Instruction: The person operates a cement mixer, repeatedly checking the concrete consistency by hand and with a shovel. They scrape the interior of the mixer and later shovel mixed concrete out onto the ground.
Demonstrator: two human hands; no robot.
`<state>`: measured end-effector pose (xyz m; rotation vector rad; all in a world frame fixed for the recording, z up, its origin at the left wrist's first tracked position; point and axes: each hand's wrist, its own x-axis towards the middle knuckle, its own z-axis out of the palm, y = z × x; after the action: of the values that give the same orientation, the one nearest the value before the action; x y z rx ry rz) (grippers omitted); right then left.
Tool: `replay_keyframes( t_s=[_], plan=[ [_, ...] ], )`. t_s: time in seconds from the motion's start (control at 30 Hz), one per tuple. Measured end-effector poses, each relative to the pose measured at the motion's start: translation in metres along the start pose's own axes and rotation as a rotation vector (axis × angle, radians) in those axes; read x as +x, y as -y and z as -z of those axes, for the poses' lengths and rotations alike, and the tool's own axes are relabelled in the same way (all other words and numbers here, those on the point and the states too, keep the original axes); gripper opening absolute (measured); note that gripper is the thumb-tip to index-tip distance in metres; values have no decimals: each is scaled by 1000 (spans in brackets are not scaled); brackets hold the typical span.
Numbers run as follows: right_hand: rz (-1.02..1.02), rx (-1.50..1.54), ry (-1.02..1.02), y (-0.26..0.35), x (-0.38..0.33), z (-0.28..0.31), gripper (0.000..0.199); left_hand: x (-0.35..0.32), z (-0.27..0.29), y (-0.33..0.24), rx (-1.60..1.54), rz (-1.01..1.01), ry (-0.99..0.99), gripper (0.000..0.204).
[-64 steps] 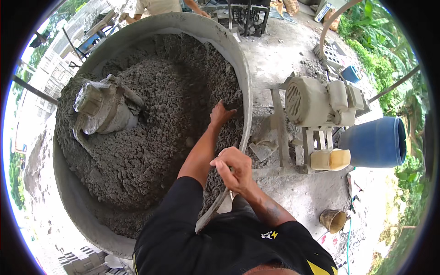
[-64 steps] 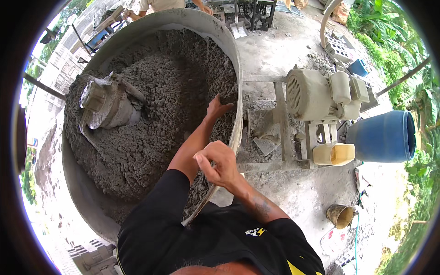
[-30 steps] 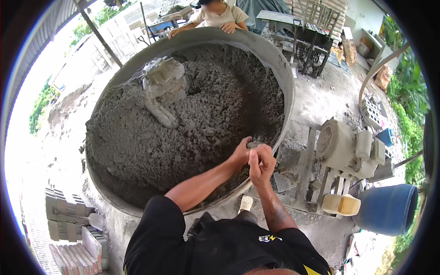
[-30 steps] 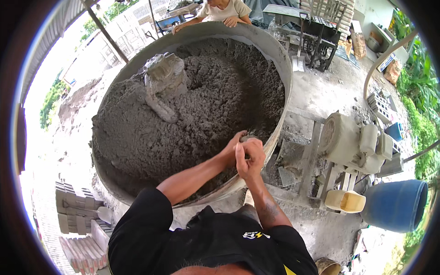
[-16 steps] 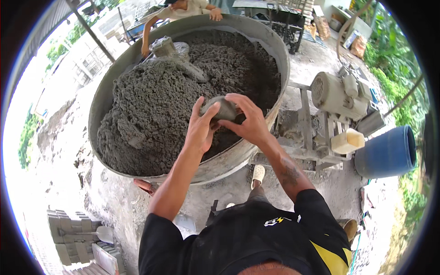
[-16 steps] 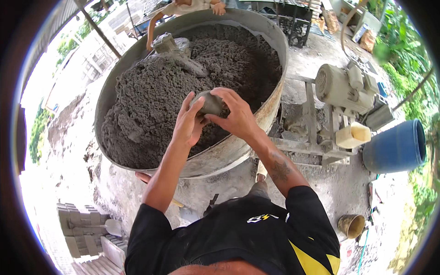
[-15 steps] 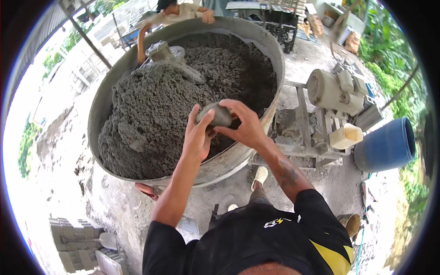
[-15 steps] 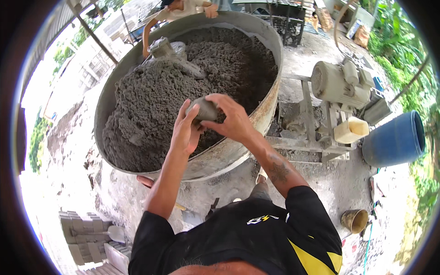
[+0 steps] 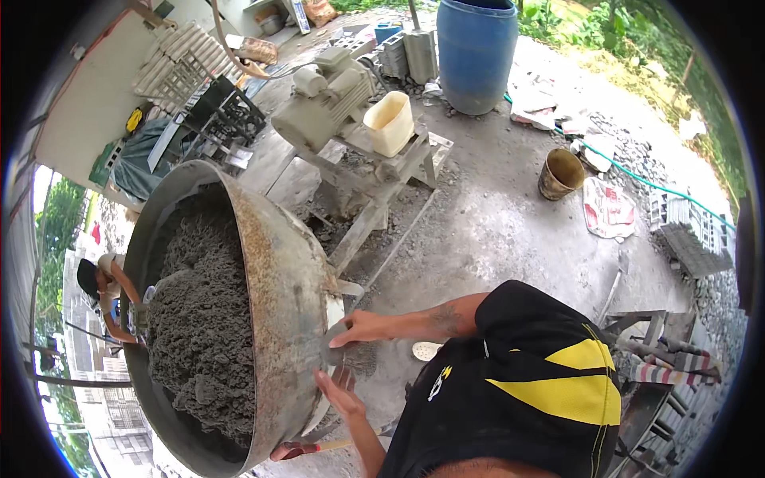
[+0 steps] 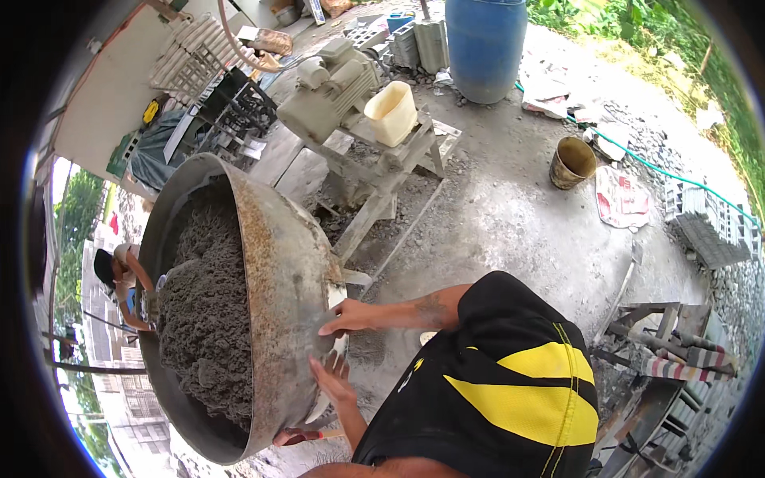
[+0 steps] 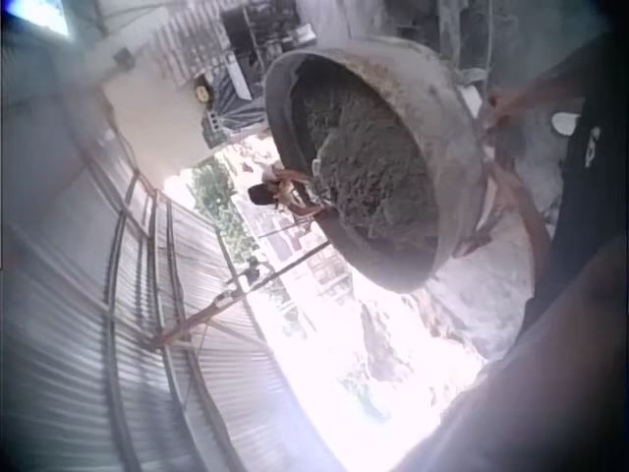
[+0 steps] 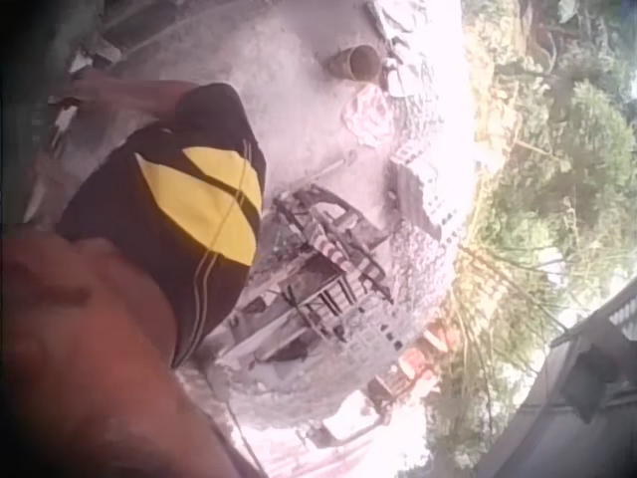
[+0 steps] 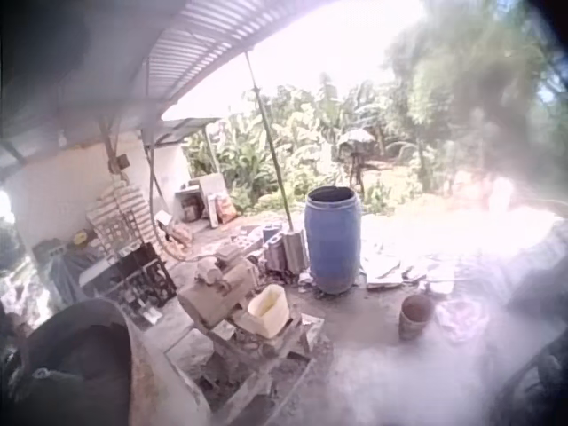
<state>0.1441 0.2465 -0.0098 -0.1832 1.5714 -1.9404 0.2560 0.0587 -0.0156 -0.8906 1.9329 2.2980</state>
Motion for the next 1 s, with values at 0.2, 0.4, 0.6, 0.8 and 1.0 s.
replay_keyframes(
  t_s=[0.2, 0.4, 0.6, 0.8, 1.0],
  plan=[
    [618, 955, -585, 53, -131, 313, 59, -16, 5, 169, 1097, -39, 193, 67],
    [174, 448, -999, -43, -279, 485, 122, -81, -16, 278, 1270, 163, 339, 66],
    [-1283, -103, -567, -292, -352, 333, 82, -136, -2, 309, 1030, 402, 329, 69],
    [-1060, -424, 195, -293, -362, 344, 56, -208, 11, 337, 749, 592, 200, 73],
    [-425, -750, 585, -247, -296, 368, 31, -254, 6, 379, 404, 748, 185, 76]
  ],
)
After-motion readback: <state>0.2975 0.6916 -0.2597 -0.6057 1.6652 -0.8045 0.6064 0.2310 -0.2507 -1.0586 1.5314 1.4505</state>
